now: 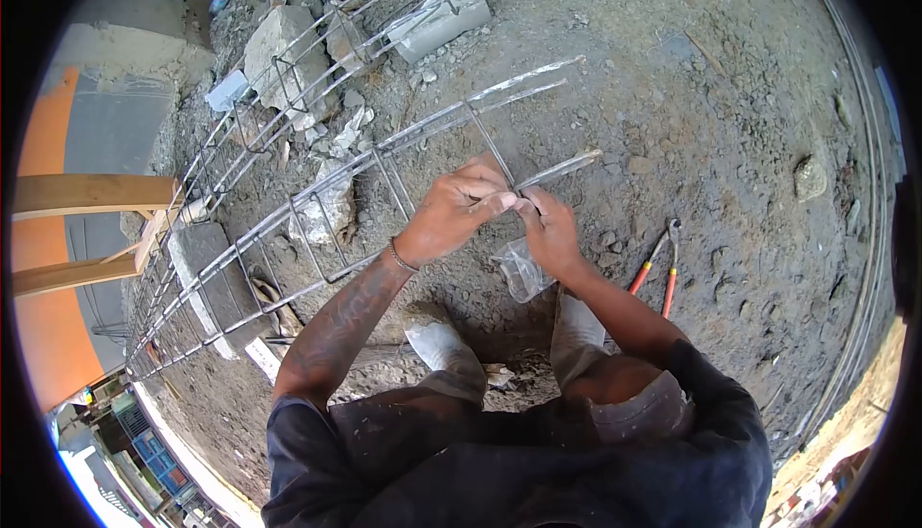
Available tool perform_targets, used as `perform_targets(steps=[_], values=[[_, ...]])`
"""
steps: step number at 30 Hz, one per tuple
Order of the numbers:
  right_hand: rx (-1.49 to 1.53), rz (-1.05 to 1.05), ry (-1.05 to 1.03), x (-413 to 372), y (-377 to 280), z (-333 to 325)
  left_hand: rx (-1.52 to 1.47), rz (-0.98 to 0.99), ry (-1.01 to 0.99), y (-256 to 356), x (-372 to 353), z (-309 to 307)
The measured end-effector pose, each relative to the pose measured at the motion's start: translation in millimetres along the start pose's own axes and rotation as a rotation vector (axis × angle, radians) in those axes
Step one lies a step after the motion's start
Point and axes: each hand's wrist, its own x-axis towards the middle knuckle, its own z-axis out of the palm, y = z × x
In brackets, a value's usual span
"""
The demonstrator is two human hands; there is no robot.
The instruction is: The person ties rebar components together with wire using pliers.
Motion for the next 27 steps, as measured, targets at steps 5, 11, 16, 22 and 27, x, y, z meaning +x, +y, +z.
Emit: perform_targets(steps=[5, 11, 16, 22, 27], values=[[0.070, 0.019, -0.067, 1.3, 6.4, -2.7, 0.020, -0.280, 0.132, -3.1, 4.4, 2.6], [0.081, 0.065, -0.194, 8.0, 3.8, -14.5, 0.280, -0.410, -0.385, -10.0, 26.6, -13.1], [0.214, 0.093, -0.172, 10.7, -3.5, -16.5, 0.904, -0.017, 0.134, -5.6, 11.7, 18.8], [0.129, 0.290, -0.036, 14.8, -21.6, -3.1, 0.882, -0.457, 0.047, 22.0, 10.8, 25.2], [0.220, 0.280, -0.014, 12.7, -28.8, -2.4, 0.707, -0.364, 0.133, 14.4, 11.3, 19.4]])
